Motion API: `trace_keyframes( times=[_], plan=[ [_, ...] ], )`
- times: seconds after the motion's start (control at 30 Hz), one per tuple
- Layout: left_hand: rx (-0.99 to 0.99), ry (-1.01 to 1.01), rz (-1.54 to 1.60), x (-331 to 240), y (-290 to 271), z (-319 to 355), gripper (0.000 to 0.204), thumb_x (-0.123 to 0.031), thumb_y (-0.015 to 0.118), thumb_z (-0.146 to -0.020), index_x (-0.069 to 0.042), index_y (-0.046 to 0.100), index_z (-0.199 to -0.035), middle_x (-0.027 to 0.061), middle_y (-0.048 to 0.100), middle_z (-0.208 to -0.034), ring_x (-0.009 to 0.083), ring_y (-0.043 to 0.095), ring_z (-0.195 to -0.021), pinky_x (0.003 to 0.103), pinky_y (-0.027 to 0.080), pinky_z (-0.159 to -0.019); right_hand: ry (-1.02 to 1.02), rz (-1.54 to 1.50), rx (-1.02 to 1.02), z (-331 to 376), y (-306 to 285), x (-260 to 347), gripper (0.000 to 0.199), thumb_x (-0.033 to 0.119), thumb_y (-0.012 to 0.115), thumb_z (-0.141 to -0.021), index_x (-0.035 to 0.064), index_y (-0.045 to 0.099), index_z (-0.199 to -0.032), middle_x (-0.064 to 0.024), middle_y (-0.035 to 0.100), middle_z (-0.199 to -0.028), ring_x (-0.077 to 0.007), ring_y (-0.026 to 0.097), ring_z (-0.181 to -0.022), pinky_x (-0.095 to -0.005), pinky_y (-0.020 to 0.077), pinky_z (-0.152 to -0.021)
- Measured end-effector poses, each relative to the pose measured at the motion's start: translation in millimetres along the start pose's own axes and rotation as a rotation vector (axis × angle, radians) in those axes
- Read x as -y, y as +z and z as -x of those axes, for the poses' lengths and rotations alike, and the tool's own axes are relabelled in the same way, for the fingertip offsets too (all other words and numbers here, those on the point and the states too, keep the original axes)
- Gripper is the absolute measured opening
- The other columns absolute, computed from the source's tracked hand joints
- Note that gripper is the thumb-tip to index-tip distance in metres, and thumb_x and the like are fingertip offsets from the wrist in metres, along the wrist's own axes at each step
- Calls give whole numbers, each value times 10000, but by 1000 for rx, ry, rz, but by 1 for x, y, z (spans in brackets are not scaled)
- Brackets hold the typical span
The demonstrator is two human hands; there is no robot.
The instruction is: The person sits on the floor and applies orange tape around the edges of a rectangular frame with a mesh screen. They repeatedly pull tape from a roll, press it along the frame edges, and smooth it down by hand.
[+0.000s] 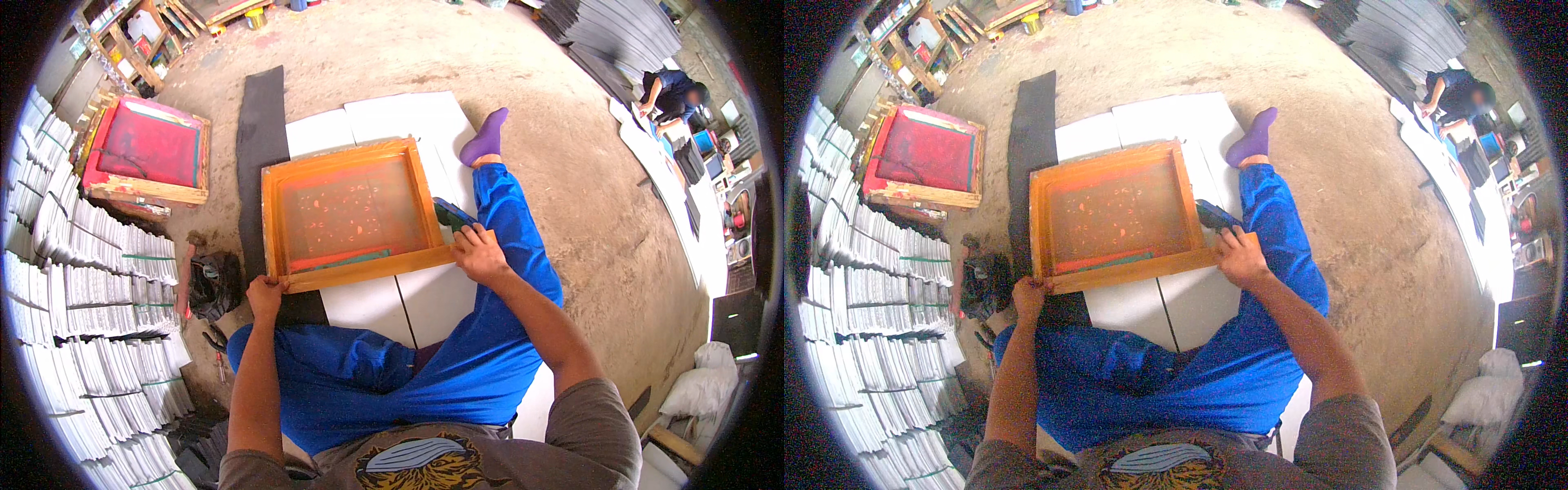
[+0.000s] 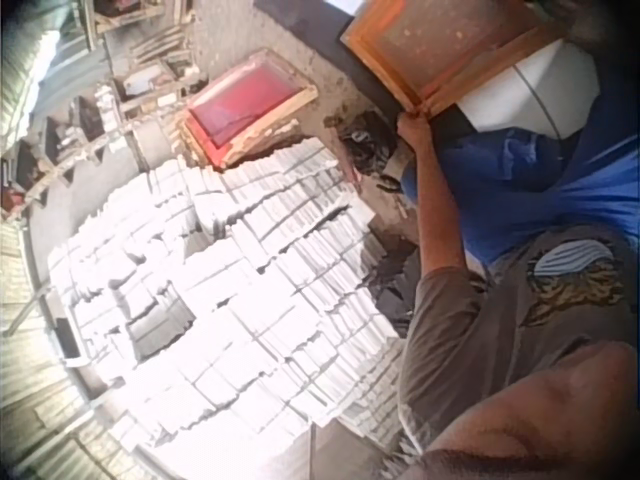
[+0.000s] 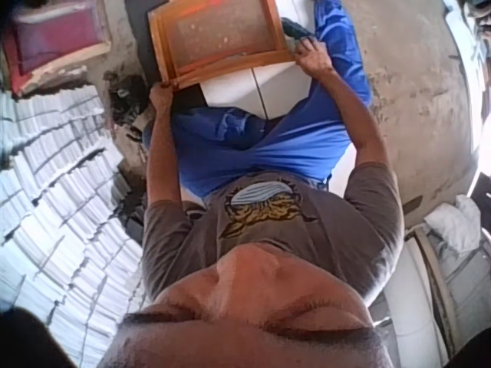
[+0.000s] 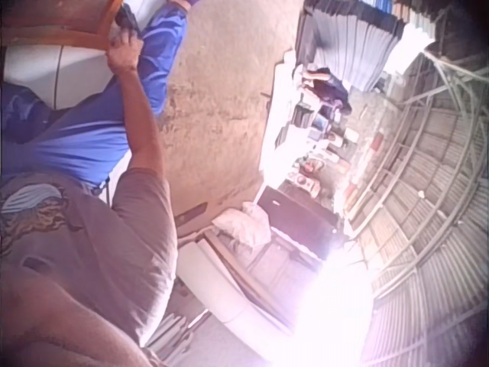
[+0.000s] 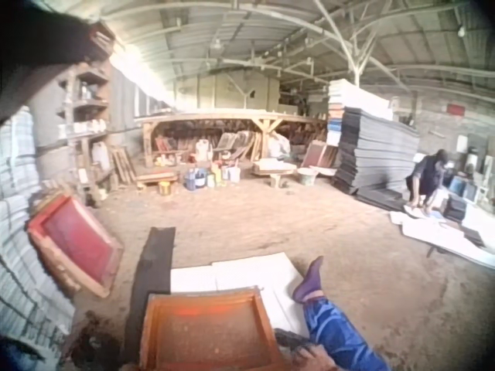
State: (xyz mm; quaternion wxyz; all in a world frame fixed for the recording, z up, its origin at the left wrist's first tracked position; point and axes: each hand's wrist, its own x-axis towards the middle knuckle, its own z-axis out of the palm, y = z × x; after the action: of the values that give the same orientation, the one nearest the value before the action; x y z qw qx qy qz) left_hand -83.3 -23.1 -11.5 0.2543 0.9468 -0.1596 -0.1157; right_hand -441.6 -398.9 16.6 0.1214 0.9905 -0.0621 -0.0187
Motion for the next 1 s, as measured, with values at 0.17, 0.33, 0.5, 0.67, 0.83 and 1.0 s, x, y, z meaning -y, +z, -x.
trace_keyframes(
  times=[0.17, 0.33, 0.5, 0.67, 0.83, 1.0],
  plan=[
    [49, 22, 64, 10, 2, -3, 278, -184, 879, -757, 29, 755, -886, 196, 744, -824, 290, 748, -779, 391, 575, -735, -100, 346, 33, -5, -9, 28, 493, 309, 507, -931, -43, 661, -1240, -241, 529, -1443, -403, 378, -1433, -588, 270, -1188],
    [14, 33, 21, 6, 1, 0, 288, -199, 880, -761, 26, 756, -891, 196, 743, -823, 296, 747, -774, 400, 578, -734, 25, 272, 177, -8, -21, 56, 737, 510, 527, -943, -54, 505, -1417, -282, 405, -1534, -419, 238, -1507, -605, 189, -1214],
    [30, 4, 31, 8, 4, -4, 288, -197, 881, -760, 29, 755, -888, 194, 744, -824, 298, 748, -778, 397, 578, -732, 232, -195, 105, -24, -17, 89, 1011, 702, 456, -945, -48, 213, -1577, -266, 228, -1633, -402, 116, -1552, -535, 141, -1245],
    [27, 4, 56, 1, -3, 4, 276, -186, 877, -761, 29, 754, -883, 192, 745, -822, 299, 747, -772, 393, 577, -729, 397, -324, 70, -23, -5, 102, 1024, 686, 483, -944, -53, 173, -1581, -275, 181, -1643, -404, 120, -1551, -523, 147, -1248],
    [29, 39, 11, 12, 4, -4, 264, -192, 872, -760, 18, 758, -872, 193, 742, -816, 307, 746, -769, 396, 577, -730, 428, -402, 65, -15, 18, 105, 1046, 695, 479, -941, -57, 141, -1585, -268, 140, -1656, -393, 94, -1558, -523, 145, -1248],
    [34, 27, 13, 14, 4, -5, 272, -217, 874, -755, 9, 760, -855, 194, 741, -822, 321, 744, -786, 403, 577, -732, 411, -411, 152, -18, 11, 102, 1073, 732, 452, -932, -59, 135, -1585, -261, 94, -1668, -387, 68, -1562, -515, 139, -1251]
  ],
)
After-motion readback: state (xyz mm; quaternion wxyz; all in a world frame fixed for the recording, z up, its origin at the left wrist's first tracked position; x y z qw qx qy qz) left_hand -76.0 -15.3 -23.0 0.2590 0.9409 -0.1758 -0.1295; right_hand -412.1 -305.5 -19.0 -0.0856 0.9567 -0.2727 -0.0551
